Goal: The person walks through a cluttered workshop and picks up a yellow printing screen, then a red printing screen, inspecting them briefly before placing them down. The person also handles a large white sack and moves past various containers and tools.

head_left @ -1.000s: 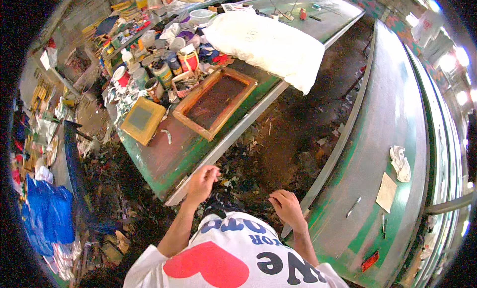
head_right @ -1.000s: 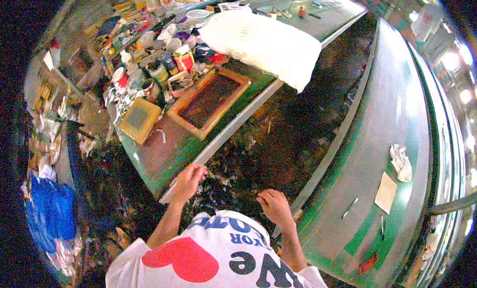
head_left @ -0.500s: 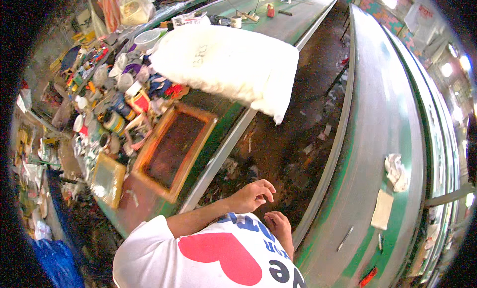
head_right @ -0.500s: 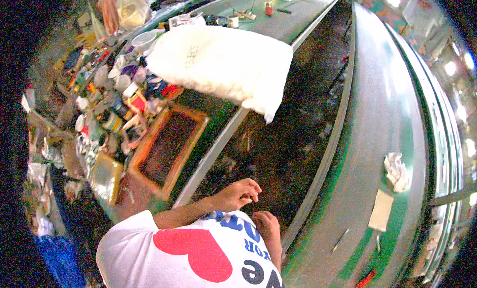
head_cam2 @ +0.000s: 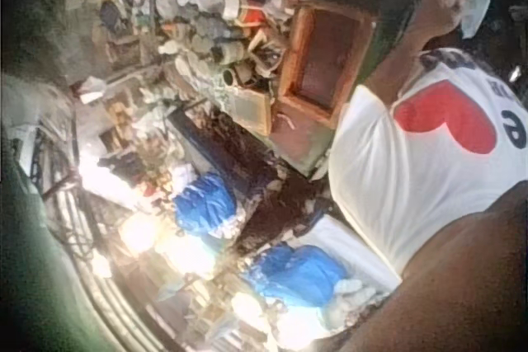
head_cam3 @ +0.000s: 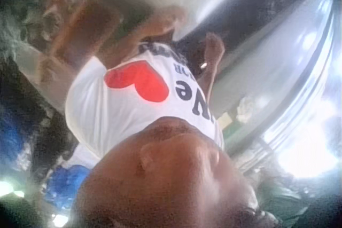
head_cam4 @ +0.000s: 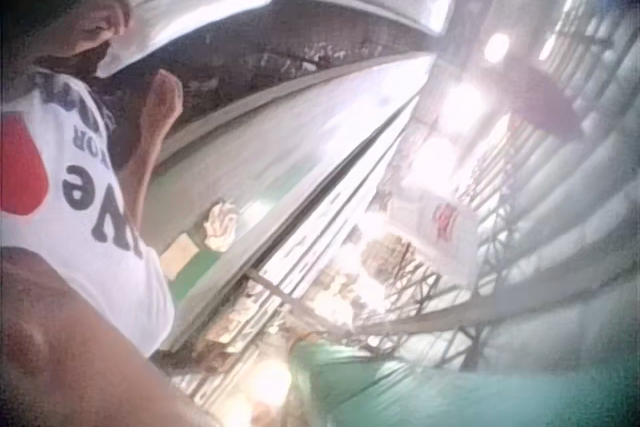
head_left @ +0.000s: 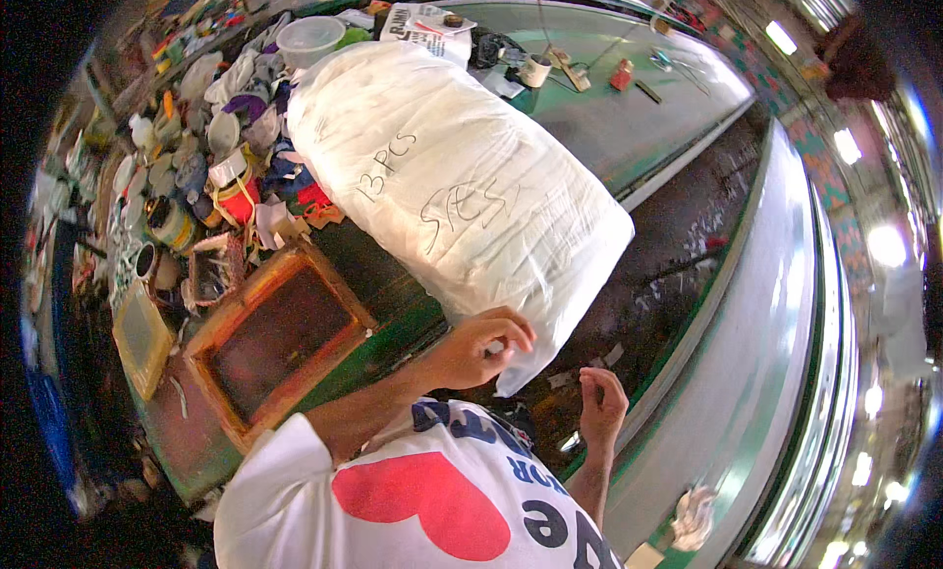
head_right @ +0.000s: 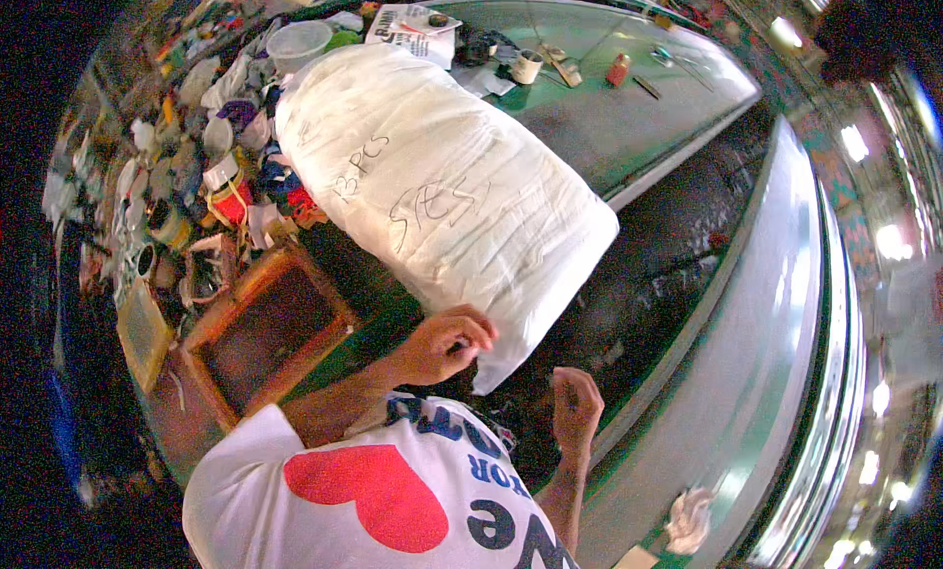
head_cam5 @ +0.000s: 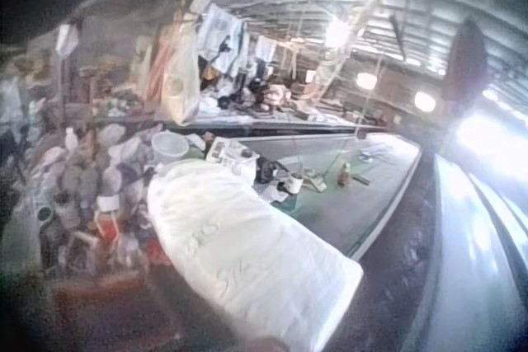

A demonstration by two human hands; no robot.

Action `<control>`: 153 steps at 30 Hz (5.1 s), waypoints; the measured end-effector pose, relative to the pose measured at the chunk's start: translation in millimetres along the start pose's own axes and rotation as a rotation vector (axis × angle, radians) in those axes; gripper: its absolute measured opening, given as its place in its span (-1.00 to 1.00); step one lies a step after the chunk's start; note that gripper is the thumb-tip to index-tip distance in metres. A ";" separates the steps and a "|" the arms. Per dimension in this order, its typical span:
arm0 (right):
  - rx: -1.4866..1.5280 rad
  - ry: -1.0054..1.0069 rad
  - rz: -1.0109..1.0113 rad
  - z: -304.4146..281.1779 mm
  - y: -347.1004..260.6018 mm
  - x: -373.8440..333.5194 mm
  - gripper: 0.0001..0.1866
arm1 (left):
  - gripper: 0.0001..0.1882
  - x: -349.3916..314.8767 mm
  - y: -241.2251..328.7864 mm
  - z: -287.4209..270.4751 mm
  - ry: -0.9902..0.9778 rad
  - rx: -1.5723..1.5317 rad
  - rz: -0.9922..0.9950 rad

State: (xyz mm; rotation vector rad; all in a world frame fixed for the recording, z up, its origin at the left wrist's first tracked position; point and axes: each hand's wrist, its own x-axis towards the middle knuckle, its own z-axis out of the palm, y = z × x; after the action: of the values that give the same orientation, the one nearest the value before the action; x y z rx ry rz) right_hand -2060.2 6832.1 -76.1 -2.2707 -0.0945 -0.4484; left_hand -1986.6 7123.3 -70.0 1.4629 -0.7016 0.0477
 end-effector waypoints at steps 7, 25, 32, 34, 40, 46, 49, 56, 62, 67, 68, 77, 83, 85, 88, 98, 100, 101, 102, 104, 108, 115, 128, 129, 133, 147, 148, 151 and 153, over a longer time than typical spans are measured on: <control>0.468 -0.215 -0.037 35.5 47.5 204.3 -0.84 | -0.58 24.7 -12.6 -13.7 0.359 0.048 -0.071; 0.624 -0.997 -0.858 92.9 19.1 425.8 -0.78 | -0.60 109.6 -28.5 143.6 1.186 0.203 -0.071; 0.818 -0.933 -0.238 264.4 53.8 580.8 -0.68 | -0.75 122.4 -23.8 170.6 1.555 0.440 0.000; 0.787 -0.915 -0.194 331.7 58.4 615.9 -0.67 | -0.80 132.8 -29.5 183.6 1.679 0.464 0.029; 0.193 -0.525 -0.735 557.8 84.1 681.0 -0.55 | -0.79 166.2 -60.4 241.2 1.988 0.574 -0.087; 0.245 -0.618 -0.614 688.5 115.6 723.8 -0.41 | -0.75 210.0 -81.3 273.1 2.158 0.498 -0.138; 0.743 -0.697 -0.292 708.3 116.1 737.6 -0.37 | -0.72 224.0 -86.5 269.9 2.188 0.490 -0.112; 0.906 -0.624 -0.139 673.4 65.5 667.9 -0.51 | -0.67 249.6 -82.5 270.0 2.248 0.551 -0.174; 0.307 -0.206 -0.745 706.6 110.5 791.8 -0.62 | -0.67 218.4 -84.8 273.2 2.110 0.520 -0.120; 0.409 -0.435 -0.422 702.6 80.8 706.0 -0.65 | -0.78 237.9 -82.1 266.8 2.234 0.501 -0.196; 0.469 -0.488 -0.336 694.8 75.3 701.4 -0.65 | -0.78 235.2 -83.0 265.9 2.229 0.507 -0.196; -0.396 -0.286 -1.393 687.5 106.8 774.7 -0.63 | -0.61 208.3 -76.1 269.5 2.150 0.289 -0.194; 0.119 -0.720 -0.932 664.4 107.1 779.2 -0.63 | -0.55 167.7 -65.4 266.7 2.042 0.222 -0.121; 0.550 -0.933 -0.479 633.5 93.7 784.1 -0.64 | -0.55 144.4 -51.8 266.3 2.036 0.182 -0.099; 0.365 -0.589 -0.891 581.1 49.4 779.8 -0.71 | -0.60 95.3 -34.6 275.6 2.061 0.247 -0.104; 0.700 -0.502 -0.861 271.5 -220.8 470.7 -0.58 | -0.71 -70.1 40.5 314.8 2.410 0.328 -0.038; 0.561 -0.757 -1.214 246.6 -248.3 394.1 -0.58 | -0.68 -96.6 52.7 333.4 2.404 0.358 -0.089; 0.489 -0.880 -1.381 240.5 -256.0 358.9 -0.58 | -0.67 -102.7 53.6 341.2 2.431 0.360 -0.047; 0.397 -1.104 -1.468 226.3 -262.2 312.5 -0.58 | -0.65 -110.3 56.3 348.7 2.452 0.363 0.001; 0.206 -1.564 -1.704 189.3 -272.9 212.9 -0.57 | -0.63 -120.0 65.3 355.2 2.477 0.357 0.068; -0.093 -2.144 -2.292 173.9 -259.5 57.6 -0.51 | -0.61 -136.7 80.4 377.9 2.571 0.397 0.036; -0.199 -2.574 -2.742 166.7 -218.3 -117.8 -0.49 | -0.66 -178.2 85.4 392.1 2.832 0.495 0.045; 0.991 -2.375 -2.524 204.2 -412.6 -399.9 -0.45 | -0.65 -389.2 220.6 271.1 3.032 0.664 -0.177; 1.009 -2.325 -2.569 220.9 -432.1 -415.1 -0.45 | -0.65 -408.3 237.7 259.3 3.019 0.711 -0.156; 0.906 -2.248 -2.539 260.0 -502.6 -466.7 -0.52 | -0.58 -481.6 285.4 237.5 3.042 0.822 -0.264; 1.089 -2.428 -2.143 230.6 -534.1 -647.2 -0.72 | -0.73 -652.6 352.8 219.6 3.069 0.748 -0.171; 1.074 -2.413 -2.198 222.0 -540.8 -663.7 -0.75 | -0.73 -666.8 358.1 227.3 3.080 0.743 -0.142; 1.152 -2.383 -2.325 196.4 -551.0 -721.2 -0.78 | -0.75 -702.9 380.7 261.4 3.135 0.772 -0.087; 1.201 -2.337 -2.465 176.2 -559.0 -762.3 -0.78 | -0.76 -719.7 398.9 281.4 3.173 0.806 -0.089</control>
State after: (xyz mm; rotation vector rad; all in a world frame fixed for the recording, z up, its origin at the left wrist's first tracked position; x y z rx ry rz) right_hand -2838.6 7396.3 -55.0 -0.8101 2.9382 -1.1503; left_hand -2853.0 7197.8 -61.4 -0.3798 -2.3781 -2.3095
